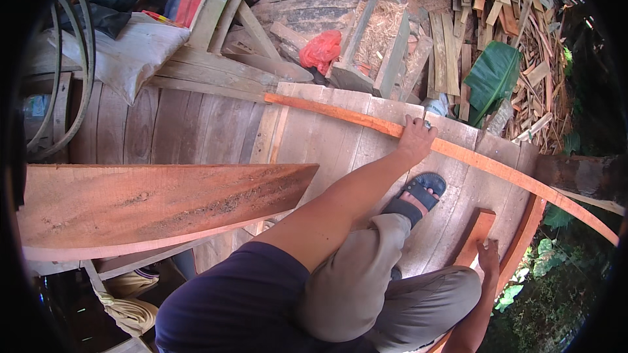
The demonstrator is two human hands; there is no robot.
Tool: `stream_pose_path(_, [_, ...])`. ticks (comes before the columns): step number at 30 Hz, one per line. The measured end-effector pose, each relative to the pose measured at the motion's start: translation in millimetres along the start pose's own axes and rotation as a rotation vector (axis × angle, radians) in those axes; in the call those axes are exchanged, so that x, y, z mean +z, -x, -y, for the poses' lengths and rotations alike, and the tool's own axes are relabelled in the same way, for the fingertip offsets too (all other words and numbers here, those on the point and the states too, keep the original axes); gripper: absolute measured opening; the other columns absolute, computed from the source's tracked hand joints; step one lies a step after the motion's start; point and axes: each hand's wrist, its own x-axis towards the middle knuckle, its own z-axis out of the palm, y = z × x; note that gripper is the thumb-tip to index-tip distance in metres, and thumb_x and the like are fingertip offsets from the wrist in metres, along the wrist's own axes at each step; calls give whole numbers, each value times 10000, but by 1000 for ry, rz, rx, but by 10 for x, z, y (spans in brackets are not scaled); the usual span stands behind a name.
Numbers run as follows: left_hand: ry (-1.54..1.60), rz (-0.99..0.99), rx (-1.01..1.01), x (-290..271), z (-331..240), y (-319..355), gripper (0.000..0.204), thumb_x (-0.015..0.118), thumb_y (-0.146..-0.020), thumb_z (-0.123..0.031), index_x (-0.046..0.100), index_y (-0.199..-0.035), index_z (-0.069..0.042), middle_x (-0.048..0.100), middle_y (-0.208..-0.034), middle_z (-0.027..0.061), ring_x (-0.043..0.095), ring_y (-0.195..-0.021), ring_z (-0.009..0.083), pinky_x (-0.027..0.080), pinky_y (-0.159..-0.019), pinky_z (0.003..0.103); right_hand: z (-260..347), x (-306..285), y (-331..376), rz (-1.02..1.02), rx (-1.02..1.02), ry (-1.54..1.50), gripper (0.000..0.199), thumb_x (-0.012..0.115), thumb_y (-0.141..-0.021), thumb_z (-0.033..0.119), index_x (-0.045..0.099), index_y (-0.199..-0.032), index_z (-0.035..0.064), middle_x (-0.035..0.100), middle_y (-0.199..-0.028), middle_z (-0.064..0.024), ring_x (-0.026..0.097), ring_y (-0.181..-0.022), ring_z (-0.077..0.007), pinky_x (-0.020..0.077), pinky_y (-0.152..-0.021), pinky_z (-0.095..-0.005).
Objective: The person sits on the floor of a cluttered workshop and uses a hand saw to cut a long, thin wooden plank. They hold the plank steady with one hand and saw with the other, eventually cutting through the wood and separating a piece.
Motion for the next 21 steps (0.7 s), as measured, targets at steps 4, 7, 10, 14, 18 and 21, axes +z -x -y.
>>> stream_pose_path(4, [-171, 109, 88, -72, -13, -32, 325, 429, -942, -216, 506, -1231, -88, 623, -1165, 152, 498, -1166, 351, 253, -997, 659, 301, -49, 46, -28, 70, 32, 690, 503, -907, 467, 471, -1318, -86, 387, -1390, -349, 355, -1336, -443, 282, -1118, -451])
stream_pose_path(7, [-112, 177, 73, -55, 29, 29, 358, 450, -930, -228, 486, -1258, -88, 621, -1181, 153, 499, -1168, 354, 262, -985, 664, 862, -336, 230, -56, 135, 184, 569, 546, -898, 390, 550, -1240, -65, 519, -1276, -323, 479, -1240, -432, 338, -1080, -462])
stream_pose_path(10, [-74, 100, 61, -73, -6, -69, 347, 456, -924, -227, 492, -1240, -89, 625, -1164, 159, 504, -1160, 363, 276, -988, 656, 973, -256, -25, -684, -428, 229, 614, 644, -831, 191, 426, -1368, -9, 424, -1407, -246, 481, -1237, -406, 335, -1079, -483])
stream_pose_path(14, [-57, 144, 77, -88, -8, -42, 351, 454, -925, -228, 489, -1245, -88, 628, -1152, 164, 504, -1160, 378, 271, -997, 656, 2059, -656, 149, -595, -548, 573, 657, 639, -843, 180, 363, -1421, 30, 341, -1476, -201, 415, -1310, -345, 381, -1050, -440])
stream_pose_path(18, [-136, 227, 48, -61, 130, 39, 436, 459, -926, -236, 440, -1327, -67, 591, -1221, 186, 469, -1211, 395, 250, -1018, 660, 2235, -349, -510, -657, -521, 672, 530, 638, -830, 155, 477, -1321, 40, 482, -1337, -176, 513, -1211, -301, 463, -951, -380])
stream_pose_path(21, [-155, 178, 71, -145, 164, 68, 535, 505, -910, -272, 392, -1383, -48, 519, -1325, 198, 435, -1256, 403, 236, -1039, 651, 2422, -572, -681, -442, -484, 620, 368, 668, -779, 86, 575, -1131, 38, 579, -1115, -141, 561, -1096, -294, 470, -907, -355])
